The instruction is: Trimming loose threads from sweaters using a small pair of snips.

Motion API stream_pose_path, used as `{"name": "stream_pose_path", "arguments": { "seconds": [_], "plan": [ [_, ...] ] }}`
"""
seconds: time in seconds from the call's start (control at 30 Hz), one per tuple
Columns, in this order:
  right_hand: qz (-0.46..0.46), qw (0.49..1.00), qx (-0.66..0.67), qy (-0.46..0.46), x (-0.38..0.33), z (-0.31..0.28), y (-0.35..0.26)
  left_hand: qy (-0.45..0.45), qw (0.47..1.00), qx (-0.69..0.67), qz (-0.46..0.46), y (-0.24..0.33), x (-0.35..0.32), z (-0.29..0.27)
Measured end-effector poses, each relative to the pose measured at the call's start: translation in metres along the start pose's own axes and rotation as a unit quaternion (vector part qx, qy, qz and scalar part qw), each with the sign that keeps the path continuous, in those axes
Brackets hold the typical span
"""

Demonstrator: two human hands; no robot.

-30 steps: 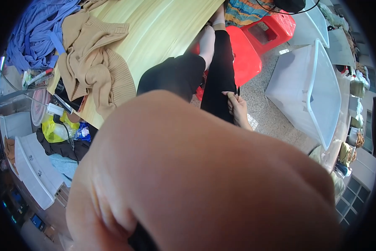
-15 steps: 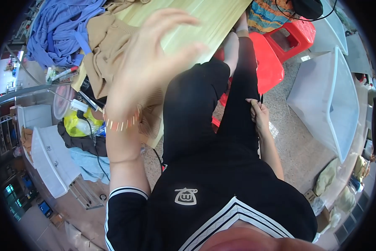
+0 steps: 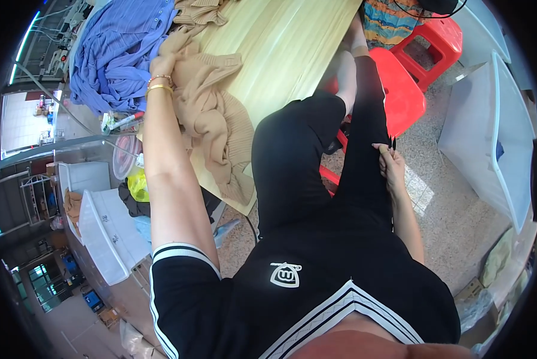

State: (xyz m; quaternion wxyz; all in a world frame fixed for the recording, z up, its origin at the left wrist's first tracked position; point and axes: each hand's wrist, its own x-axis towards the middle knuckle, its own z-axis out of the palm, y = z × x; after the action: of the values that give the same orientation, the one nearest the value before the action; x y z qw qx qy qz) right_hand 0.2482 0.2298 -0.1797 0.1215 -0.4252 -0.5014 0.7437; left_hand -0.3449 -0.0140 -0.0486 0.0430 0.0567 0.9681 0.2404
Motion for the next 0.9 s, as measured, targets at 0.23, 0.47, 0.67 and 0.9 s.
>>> {"name": "stream_pose_path", "arguments": {
  "seconds": [0.23,0.47,0.67,0.9],
  "plan": [
    [-0.004,1.000,0.000,-0.016,0.001,-0.002,0.003,-0.125,0.839,-0.521,0.096,0.079,-0.063,-0.097],
    [-0.007,0.999,0.033,-0.016,0.002,-0.003,0.010,-0.308,0.636,-0.647,0.286,0.031,-0.089,-0.126],
    [0.005,0.998,0.036,-0.045,0.005,-0.004,0.005,-0.210,0.883,-0.419,0.000,-0.009,-0.089,-0.032],
    [-0.001,0.999,0.043,-0.011,-0.001,-0.001,0.002,0.078,0.888,-0.084,0.446,0.095,-0.166,-0.013]
  ]
}}
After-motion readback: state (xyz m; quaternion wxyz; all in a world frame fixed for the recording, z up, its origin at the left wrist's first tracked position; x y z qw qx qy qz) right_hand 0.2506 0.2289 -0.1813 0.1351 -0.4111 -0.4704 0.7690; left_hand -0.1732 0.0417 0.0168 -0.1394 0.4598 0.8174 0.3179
